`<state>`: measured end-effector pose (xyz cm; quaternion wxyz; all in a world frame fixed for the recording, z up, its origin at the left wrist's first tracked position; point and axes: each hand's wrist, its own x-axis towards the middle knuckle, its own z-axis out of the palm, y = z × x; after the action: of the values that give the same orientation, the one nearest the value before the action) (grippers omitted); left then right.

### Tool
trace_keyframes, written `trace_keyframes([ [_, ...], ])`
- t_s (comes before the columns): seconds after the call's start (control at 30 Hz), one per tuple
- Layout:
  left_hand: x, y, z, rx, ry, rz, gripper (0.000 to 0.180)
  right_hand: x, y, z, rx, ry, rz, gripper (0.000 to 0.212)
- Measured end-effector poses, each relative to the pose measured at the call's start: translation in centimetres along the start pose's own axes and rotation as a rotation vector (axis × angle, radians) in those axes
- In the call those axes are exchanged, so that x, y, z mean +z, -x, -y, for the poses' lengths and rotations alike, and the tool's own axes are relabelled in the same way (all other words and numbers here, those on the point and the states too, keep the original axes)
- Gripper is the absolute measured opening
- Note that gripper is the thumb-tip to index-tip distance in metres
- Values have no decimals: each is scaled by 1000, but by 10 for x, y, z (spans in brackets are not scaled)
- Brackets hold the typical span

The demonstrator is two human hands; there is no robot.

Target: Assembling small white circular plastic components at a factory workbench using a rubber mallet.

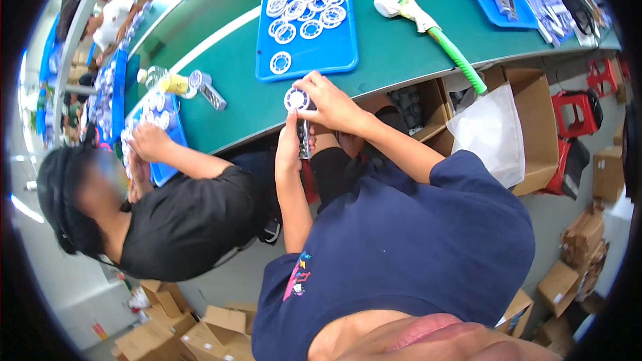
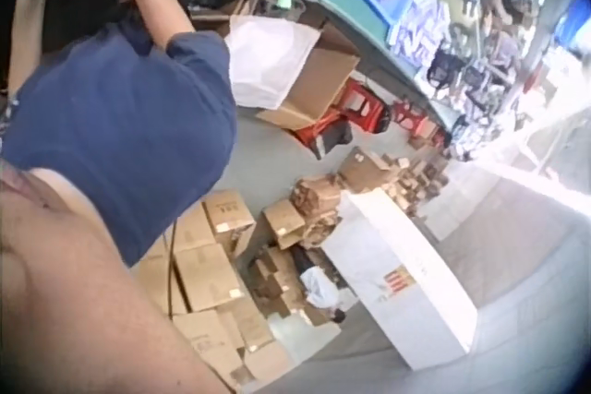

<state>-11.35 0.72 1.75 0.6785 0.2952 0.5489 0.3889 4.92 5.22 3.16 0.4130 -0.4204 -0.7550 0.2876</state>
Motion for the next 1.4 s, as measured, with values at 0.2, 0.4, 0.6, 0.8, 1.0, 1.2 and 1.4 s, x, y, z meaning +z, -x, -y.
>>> trace_keyframes([
  [0.2, 8, 3, 1, 22, -74, -67, 52, -12, -1, 4, 66, -77, 132, 55],
  [0.4, -5, 5, 6, 13, 22, 6, 48, -98, -8, -26, -22, 345, -355, 44],
  [0.6, 1, -1, 8, 46, 6, 56, 50, -199, 5, -160, 455, 862, -319, 48],
  [0.8, 1, -6, 16, 82, 28, 16, 52, -178, 17, -77, 565, 155, -247, 45],
  [1.0, -1, -13, 28, 142, 65, 75, 55, -117, 33, 37, 310, 38, -10, 25],
  [1.2, -2, 2, 16, 69, 39, 29, 54, -83, 32, 42, 185, -60, 151, 48],
  [1.4, 6, 10, 9, 61, 19, -29, 58, -63, 31, 31, 205, 7, 154, 50],
])
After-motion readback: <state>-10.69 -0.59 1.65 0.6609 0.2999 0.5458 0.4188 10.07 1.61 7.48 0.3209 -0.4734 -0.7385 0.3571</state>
